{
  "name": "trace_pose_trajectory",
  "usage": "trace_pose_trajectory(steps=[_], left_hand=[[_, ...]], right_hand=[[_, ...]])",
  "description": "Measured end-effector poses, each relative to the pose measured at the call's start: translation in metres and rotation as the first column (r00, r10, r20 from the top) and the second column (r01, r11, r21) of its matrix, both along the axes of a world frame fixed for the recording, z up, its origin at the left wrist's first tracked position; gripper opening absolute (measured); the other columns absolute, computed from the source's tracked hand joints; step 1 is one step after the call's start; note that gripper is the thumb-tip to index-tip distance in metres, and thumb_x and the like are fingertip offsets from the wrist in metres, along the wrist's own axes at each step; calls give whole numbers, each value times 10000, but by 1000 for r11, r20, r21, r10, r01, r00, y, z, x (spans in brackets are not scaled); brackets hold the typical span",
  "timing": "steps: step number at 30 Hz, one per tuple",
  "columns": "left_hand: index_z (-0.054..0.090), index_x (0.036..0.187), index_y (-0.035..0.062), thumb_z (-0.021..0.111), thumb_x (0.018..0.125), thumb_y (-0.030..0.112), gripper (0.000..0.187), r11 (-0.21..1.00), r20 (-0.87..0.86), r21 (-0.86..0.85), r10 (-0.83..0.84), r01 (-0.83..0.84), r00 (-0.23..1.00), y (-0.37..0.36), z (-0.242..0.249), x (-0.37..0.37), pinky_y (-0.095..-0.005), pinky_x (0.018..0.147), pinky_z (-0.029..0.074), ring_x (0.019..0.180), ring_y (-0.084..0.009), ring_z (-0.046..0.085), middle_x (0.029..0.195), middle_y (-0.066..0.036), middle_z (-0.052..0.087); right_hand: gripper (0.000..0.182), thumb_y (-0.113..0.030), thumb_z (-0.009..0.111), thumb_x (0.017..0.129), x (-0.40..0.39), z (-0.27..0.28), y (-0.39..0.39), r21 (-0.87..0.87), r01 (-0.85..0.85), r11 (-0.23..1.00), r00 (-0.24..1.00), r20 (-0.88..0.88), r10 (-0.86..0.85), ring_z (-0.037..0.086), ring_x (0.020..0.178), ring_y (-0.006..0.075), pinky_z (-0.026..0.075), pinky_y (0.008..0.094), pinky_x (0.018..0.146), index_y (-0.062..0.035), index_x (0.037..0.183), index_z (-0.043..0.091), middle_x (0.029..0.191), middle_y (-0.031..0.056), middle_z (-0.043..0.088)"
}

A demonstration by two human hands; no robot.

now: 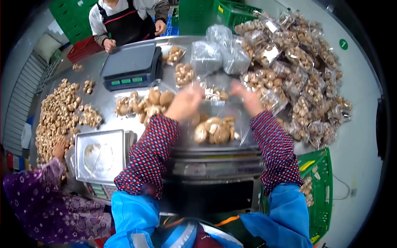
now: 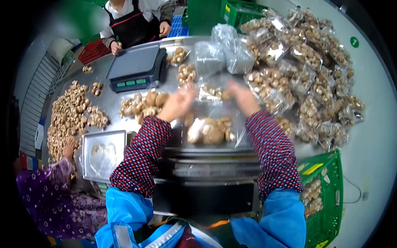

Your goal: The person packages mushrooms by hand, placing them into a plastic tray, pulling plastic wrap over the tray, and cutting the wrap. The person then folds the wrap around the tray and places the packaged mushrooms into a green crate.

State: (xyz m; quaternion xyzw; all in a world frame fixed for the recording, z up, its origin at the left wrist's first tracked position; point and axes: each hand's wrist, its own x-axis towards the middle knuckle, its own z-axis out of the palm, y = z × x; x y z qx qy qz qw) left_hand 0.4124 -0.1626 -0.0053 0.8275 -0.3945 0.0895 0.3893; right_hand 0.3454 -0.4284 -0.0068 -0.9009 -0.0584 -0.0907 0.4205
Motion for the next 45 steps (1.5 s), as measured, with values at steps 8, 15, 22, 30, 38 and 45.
trace_pose_trajectory(steps=[8,15,22,30,38,45], left_hand=[[456,1236,62,543,872,339,466,771,-919,-64,-293,633,264,29,68,-19,-305,883,411,1009,-215,533,1102,-142,550],[304,1343,90,570,857,344,609,906,-840,100,-145,412,523,62,72,-82,-337,837,449,1052,-225,504,1208,-152,475],[234,1369,72,561,853,230,631,951,-962,-210,-243,227,128,112,91,-207,-306,648,517,737,-198,594,900,-73,580],[554,1043,10,580,866,190,254,976,-963,-193,-208,-102,-169,180,-57,-277,-247,755,486,869,-157,587,949,-70,601],[560,810,26,453,928,218,250,693,-838,-262,181,-671,515,115,-38,-317,-257,502,344,545,-105,468,696,-14,560],[545,829,55,423,930,240,244,534,-821,17,-475,-845,-317,204,-119,-442,-182,426,389,575,-64,508,770,-38,562]], right_hand=[[359,-252,479,912,-38,17,7,539,-125,833,636,-601,484,595,864,114,502,249,767,-13,1178,515,1008,43,592],[558,-486,393,904,-66,41,18,433,79,898,405,-837,368,630,790,172,552,270,504,-13,1192,465,1023,108,582],[470,-351,421,923,-197,85,39,529,-183,829,539,-651,534,617,742,166,529,239,423,-23,1255,360,1058,124,515],[505,-353,402,926,-276,0,68,466,186,865,336,-857,390,616,747,173,536,264,484,-12,1296,359,1013,130,547],[258,-250,465,926,-379,-64,102,562,748,354,649,-731,-212,305,395,45,235,203,378,-119,703,471,504,-49,326],[241,-274,383,959,-453,-84,97,499,800,333,560,-820,-116,345,443,52,271,206,393,-132,779,458,564,-46,389]])
